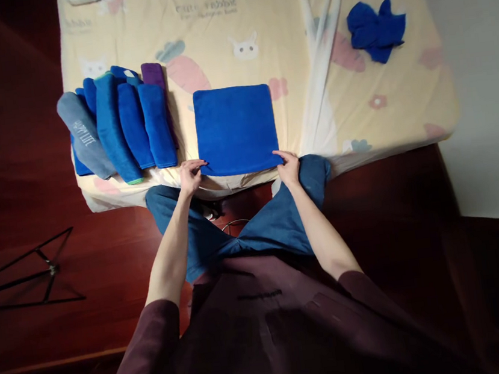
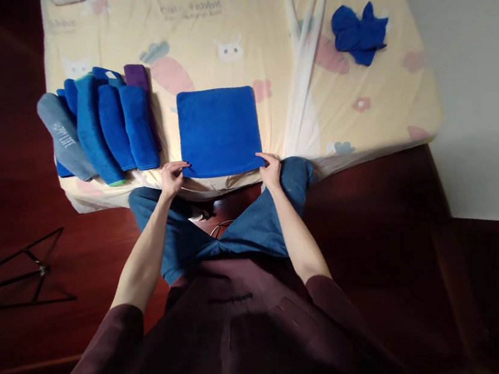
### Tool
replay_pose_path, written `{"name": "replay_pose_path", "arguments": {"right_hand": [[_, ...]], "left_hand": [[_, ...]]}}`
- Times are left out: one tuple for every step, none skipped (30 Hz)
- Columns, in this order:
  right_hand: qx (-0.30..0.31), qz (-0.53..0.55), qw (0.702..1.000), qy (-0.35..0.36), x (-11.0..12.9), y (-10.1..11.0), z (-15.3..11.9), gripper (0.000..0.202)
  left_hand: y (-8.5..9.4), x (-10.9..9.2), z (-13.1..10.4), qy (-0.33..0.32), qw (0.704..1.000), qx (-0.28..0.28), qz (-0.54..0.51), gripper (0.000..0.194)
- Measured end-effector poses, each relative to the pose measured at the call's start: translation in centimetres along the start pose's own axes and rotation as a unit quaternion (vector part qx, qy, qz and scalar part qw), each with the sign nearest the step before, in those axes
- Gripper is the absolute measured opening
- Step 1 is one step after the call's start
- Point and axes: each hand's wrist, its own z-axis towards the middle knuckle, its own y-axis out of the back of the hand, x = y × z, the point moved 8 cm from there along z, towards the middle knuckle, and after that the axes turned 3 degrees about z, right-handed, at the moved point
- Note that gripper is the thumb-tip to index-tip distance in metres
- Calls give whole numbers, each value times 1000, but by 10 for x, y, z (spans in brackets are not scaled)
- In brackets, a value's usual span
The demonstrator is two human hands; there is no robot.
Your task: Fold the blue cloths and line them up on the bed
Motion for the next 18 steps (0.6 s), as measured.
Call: {"name": "replay_pose_path", "arguments": {"right_hand": [[-2, 5, 1000, -1, -2, 0, 1, 57], [-3, 8, 1000, 2, -4, -1, 1, 56], [-3, 10, 1000, 6, -5, -1, 2, 55], [-3, 13, 1000, 9, -7, -1, 3, 55], [-4, 17, 1000, 9, -9, -2, 3, 54], [-4, 24, 1000, 5, -12, -2, 4, 53], [-4, 32, 999, -1, -15, -3, 4, 53], [-4, 42, 999, -8, -18, -4, 5, 52], [-4, 52, 999, -14, -20, -5, 5, 51], [-4, 62, 998, -17, -22, -6, 6, 49], [-5, 71, 997, -18, -23, -7, 6, 48], [-7, 80, 997, -16, -23, -7, 6, 46], [-10, 88, 996, -15, -24, -7, 6, 43], [-14, 93, 995, -15, -25, -7, 7, 40], [-20, 95, 995, -18, -26, -6, 7, 33], [-26, 95, 995, -23, -27, -6, 7, 24], [-31, 92, 995, -28, -29, -5, 8, 17], [-35, 88, 995, -33, -30, -5, 8, 16]], "left_hand": [[0, 1, 1, 3, 1000, -11, -3, 21], [-1, 2, 1, 4, 1000, -22, -6, 22], [-1, 3, 0, 3, 999, -32, -11, 24], [-1, 4, -1, 1, 999, -42, -17, 26], [0, 4, -2, -2, 998, -50, -23, 29], [0, 5, -3, -2, 998, -56, -27, 31], [1, 5, -3, 1, 998, -58, -26, 33], [0, 7, -4, 10, 998, -57, -21, 34], [0, 8, -4, 20, 998, -53, -14, 34], [-1, 9, -3, 30, 998, -48, -5, 33], [-2, 10, -3, 37, 998, -43, 3, 32], [-3, 10, -2, 43, 998, -40, 9, 31], [-4, 11, -2, 46, 998, -38, 12, 30], [-4, 12, -2, 49, 998, -39, 12, 30], [-4, 13, -1, 53, 998, -41, 9, 29], [-4, 15, -1, 57, 997, -43, 4, 29], [-4, 16, -1, 61, 997, -46, -3, 30], [-4, 18, -1, 64, 997, -48, -11, 31]]}}
